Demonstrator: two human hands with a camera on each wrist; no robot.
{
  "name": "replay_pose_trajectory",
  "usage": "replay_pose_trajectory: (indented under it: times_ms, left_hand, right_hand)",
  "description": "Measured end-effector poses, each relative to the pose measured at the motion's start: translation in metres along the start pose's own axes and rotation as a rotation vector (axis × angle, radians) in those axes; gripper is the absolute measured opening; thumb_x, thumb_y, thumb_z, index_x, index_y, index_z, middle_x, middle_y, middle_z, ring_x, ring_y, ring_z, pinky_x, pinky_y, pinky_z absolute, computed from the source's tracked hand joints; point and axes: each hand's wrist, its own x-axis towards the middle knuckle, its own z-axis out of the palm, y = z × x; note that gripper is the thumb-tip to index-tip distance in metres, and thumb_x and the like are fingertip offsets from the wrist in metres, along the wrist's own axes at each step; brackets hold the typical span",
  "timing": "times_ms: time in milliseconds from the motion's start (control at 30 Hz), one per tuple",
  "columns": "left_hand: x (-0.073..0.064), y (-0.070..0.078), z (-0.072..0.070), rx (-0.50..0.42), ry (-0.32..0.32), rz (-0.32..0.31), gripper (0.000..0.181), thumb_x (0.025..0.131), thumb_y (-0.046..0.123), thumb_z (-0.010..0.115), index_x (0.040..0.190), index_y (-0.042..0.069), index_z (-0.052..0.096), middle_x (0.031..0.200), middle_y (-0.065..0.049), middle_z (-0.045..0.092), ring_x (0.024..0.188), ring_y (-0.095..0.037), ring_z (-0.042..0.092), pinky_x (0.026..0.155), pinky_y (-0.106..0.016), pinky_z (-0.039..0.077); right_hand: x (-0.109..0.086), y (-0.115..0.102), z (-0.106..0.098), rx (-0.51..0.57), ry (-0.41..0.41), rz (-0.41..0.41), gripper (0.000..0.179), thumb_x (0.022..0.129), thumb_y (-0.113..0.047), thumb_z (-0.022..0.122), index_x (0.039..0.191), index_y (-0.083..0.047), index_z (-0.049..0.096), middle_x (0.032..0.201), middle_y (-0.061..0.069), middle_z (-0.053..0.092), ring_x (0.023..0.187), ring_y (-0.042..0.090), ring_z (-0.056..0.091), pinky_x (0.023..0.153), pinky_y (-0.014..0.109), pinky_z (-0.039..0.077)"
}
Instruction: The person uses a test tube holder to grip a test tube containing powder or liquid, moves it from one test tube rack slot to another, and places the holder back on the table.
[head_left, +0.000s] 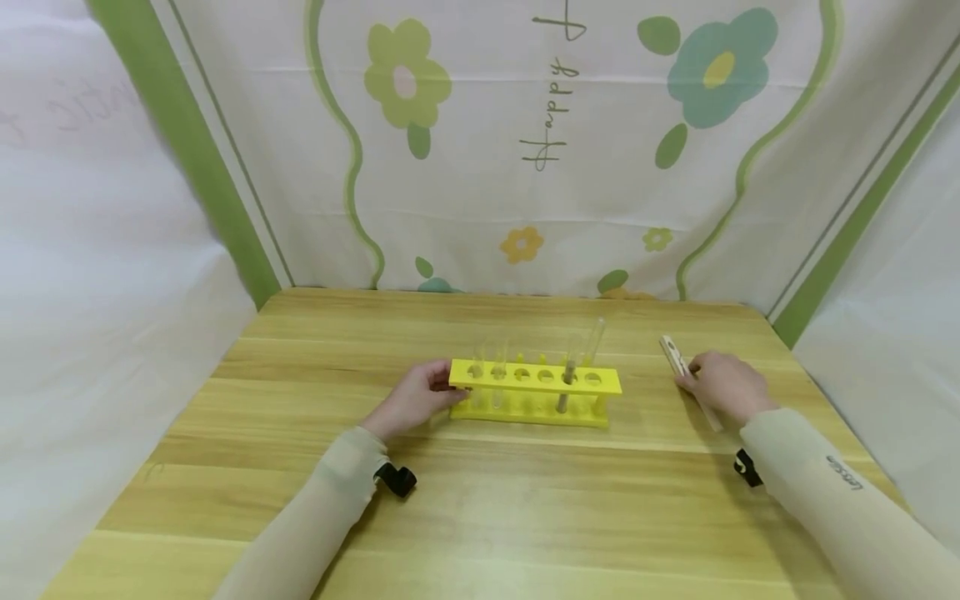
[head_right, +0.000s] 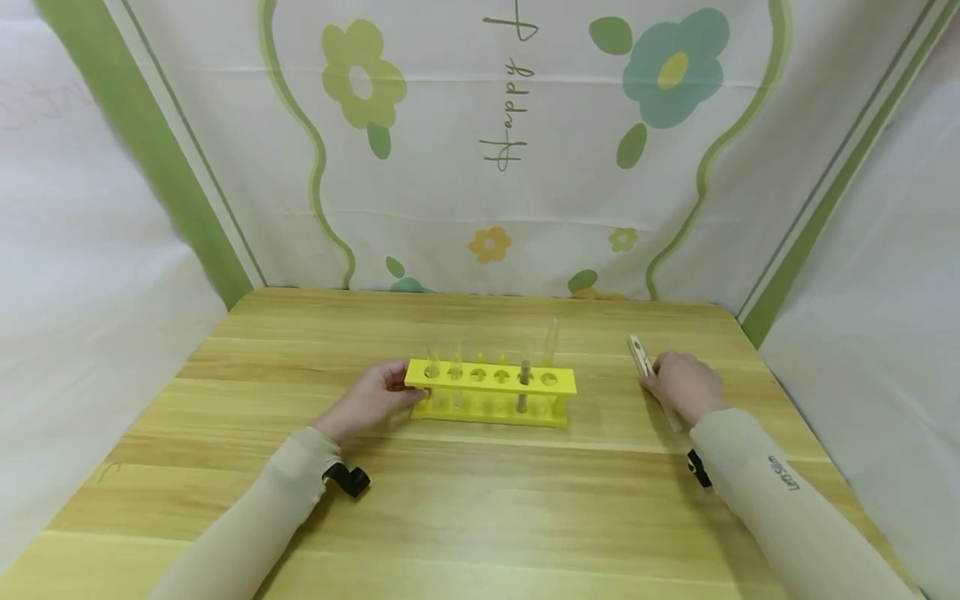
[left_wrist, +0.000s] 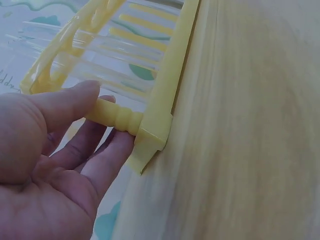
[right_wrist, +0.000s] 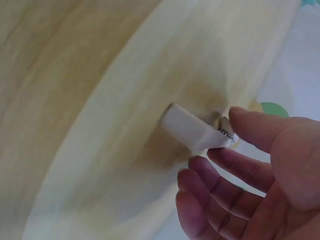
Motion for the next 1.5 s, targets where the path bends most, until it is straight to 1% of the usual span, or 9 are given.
replay_pose_trajectory:
  times_ms: [100,400,667,767,867,1033,1200,1367,1500]
  left_hand:
    - [0.000,-0.002,0.001,0.012,-0.006,0.005,0.024,0.093,0.010,0.071,0.117,0.011,0.066,0.108,-0.001,0.069,0.100,-0.018,0.065,0.081,-0.032,0.055]
    - [0.000,-0.001,0.001,0.042,-0.030,0.019,0.023,0.094,0.012,0.069,0.117,0.014,0.065,0.109,0.000,0.068,0.100,-0.017,0.064,0.083,-0.032,0.054]
    - [0.001,-0.001,0.001,0.021,-0.055,0.037,0.023,0.095,0.012,0.068,0.118,0.014,0.065,0.111,0.000,0.068,0.103,-0.016,0.064,0.083,-0.031,0.054]
    - [0.001,-0.001,0.001,0.019,-0.055,0.033,0.024,0.095,0.012,0.068,0.119,0.015,0.064,0.111,0.000,0.068,0.103,-0.016,0.064,0.084,-0.032,0.054]
    - [0.001,-0.002,0.001,0.021,-0.057,0.036,0.024,0.095,0.013,0.068,0.119,0.015,0.065,0.110,-0.001,0.068,0.102,-0.017,0.064,0.084,-0.033,0.054]
    - [0.001,-0.004,0.000,0.023,-0.055,0.034,0.023,0.095,0.014,0.068,0.118,0.015,0.065,0.110,-0.002,0.068,0.101,-0.017,0.063,0.084,-0.034,0.054]
    - [0.001,-0.004,0.000,0.030,-0.050,0.021,0.024,0.095,0.015,0.068,0.119,0.015,0.064,0.111,-0.001,0.068,0.102,-0.017,0.063,0.085,-0.033,0.053]
    - [0.000,-0.002,0.000,0.032,-0.058,0.032,0.026,0.096,0.014,0.067,0.122,0.016,0.064,0.114,-0.002,0.067,0.104,-0.017,0.063,0.086,-0.033,0.053]
    - [0.000,0.000,0.001,0.025,-0.064,0.039,0.027,0.097,0.012,0.066,0.123,0.015,0.063,0.114,-0.003,0.067,0.104,-0.017,0.063,0.085,-0.033,0.054]
  right_hand:
    - [-0.001,0.000,0.001,0.003,0.006,0.006,0.040,0.097,-0.034,0.065,0.109,0.004,0.067,0.085,0.013,0.068,0.065,0.022,0.057,0.053,0.036,0.045]
    - [0.005,-0.004,0.001,-0.020,0.006,0.026,0.033,0.098,-0.033,0.062,0.089,-0.002,0.066,0.072,0.007,0.061,0.060,0.022,0.052,0.051,0.037,0.042]
    - [0.001,-0.002,-0.011,-0.001,-0.043,0.086,0.023,0.094,-0.021,0.053,0.087,-0.001,0.062,0.070,0.010,0.055,0.060,0.024,0.049,0.051,0.038,0.041]
    - [-0.004,-0.002,-0.022,0.023,-0.027,0.078,0.027,0.093,-0.021,0.052,0.095,0.004,0.062,0.071,0.009,0.055,0.062,0.024,0.049,0.052,0.037,0.041]
    - [-0.011,-0.003,-0.037,0.074,0.030,0.049,0.032,0.098,-0.022,0.051,0.107,0.007,0.059,0.076,0.010,0.057,0.063,0.024,0.050,0.052,0.037,0.041]
    - [-0.028,-0.017,-0.067,0.160,0.186,-0.015,0.028,0.102,-0.020,0.051,0.112,0.006,0.058,0.082,0.013,0.061,0.061,0.025,0.051,0.049,0.036,0.040]
    - [-0.045,-0.042,-0.092,0.119,0.372,-0.097,0.020,0.099,-0.015,0.059,0.105,0.004,0.062,0.085,0.014,0.066,0.067,0.027,0.056,0.055,0.037,0.040]
    - [-0.062,-0.069,-0.103,0.090,0.451,-0.185,0.015,0.098,-0.012,0.063,0.104,0.001,0.063,0.089,0.013,0.066,0.071,0.028,0.059,0.058,0.039,0.042]
    - [-0.073,-0.090,-0.103,0.055,0.523,-0.282,0.010,0.092,-0.004,0.068,0.100,0.001,0.065,0.088,0.012,0.064,0.071,0.028,0.059,0.058,0.040,0.044]
